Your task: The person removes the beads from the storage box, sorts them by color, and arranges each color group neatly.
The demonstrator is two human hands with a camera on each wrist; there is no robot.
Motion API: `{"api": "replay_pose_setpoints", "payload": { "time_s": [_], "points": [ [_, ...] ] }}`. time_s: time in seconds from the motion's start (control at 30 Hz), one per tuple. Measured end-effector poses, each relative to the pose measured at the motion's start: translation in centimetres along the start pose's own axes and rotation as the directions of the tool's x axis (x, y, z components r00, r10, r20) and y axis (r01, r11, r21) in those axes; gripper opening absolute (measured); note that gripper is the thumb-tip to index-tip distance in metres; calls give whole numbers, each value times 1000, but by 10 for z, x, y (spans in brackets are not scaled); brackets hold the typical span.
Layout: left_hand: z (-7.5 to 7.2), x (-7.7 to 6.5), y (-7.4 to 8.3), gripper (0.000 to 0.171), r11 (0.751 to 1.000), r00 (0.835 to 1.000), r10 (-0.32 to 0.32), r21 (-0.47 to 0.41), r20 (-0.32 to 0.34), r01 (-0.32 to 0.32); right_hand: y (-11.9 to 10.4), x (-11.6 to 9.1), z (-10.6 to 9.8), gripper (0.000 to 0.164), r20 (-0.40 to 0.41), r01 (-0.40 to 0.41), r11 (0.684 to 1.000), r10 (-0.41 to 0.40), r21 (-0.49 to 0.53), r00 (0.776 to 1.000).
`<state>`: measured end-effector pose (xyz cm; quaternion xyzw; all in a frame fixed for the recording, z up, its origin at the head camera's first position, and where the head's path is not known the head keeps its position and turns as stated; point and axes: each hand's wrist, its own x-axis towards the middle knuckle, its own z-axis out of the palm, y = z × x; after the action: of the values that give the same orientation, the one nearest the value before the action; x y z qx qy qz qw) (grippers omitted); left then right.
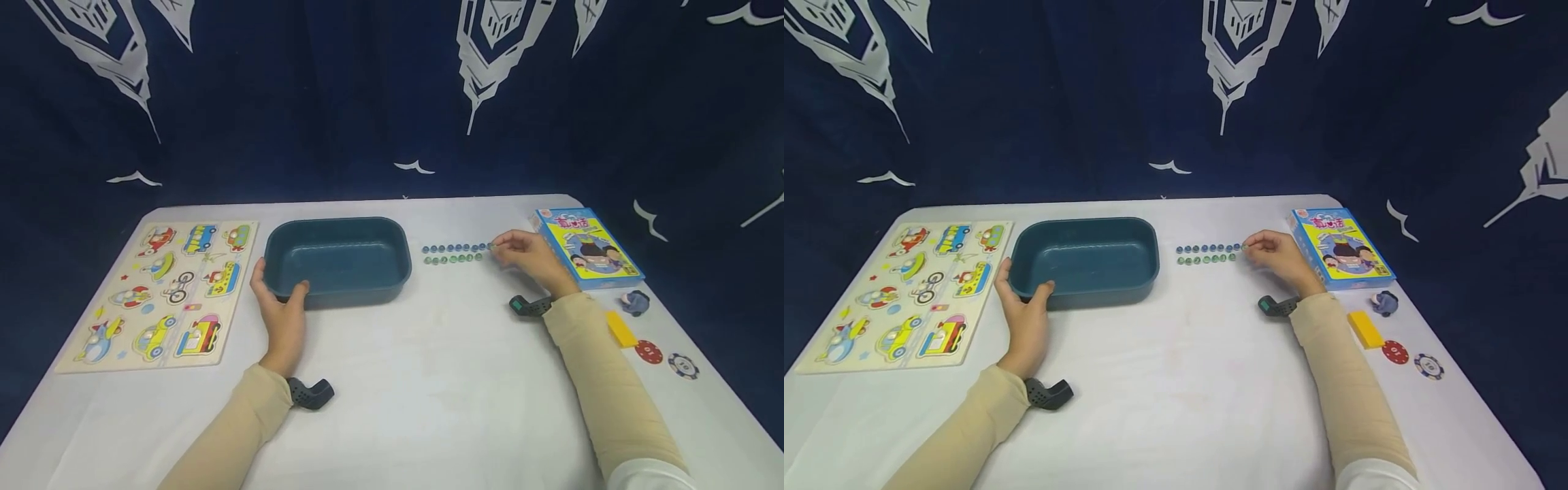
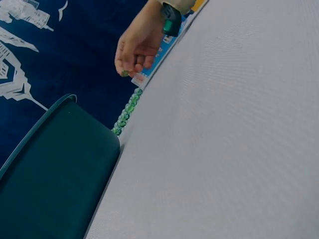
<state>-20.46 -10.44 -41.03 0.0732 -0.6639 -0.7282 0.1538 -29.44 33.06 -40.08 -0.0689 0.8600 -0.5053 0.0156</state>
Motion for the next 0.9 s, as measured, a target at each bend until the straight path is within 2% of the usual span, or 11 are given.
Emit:
{"api": "replay_pose_setpoints", "payload": {
  "time_s": [0.2, 0.33, 0.43, 0.57, 0.73, 0.9],
  "points": [
    [-3, -1, 1, 77, 1000, 1000, -4, 10, -1, 4, 23, 4, 11, 26, -75, 4, 1000, -3, 5, 997],
    [-5, -1, 2, 77, 1000, 1000, -6, 23, -7, 6, 24, 2, 17, 25, -102, 20, 996, -29, -88, 994],
    [-6, 0, 1, 77, 1000, 1000, 3, 27, -9, -2, 26, 4, 19, 22, -109, 29, 984, -49, -178, 993],
    [-7, 0, 0, 77, 1000, 1000, 13, 26, -11, -13, 31, 7, 22, 22, -124, 41, 968, -74, -248, 990],
    [-5, 1, 0, 77, 1000, 1000, 13, 12, -11, -13, 30, 5, 21, 26, -153, 21, 968, -61, -248, 986],
    [0, 1, -2, 77, 1000, 1000, 10, -3, -5, -10, 27, 1, 18, 29, -197, 18, 987, -49, -157, 979]
  ]
}}
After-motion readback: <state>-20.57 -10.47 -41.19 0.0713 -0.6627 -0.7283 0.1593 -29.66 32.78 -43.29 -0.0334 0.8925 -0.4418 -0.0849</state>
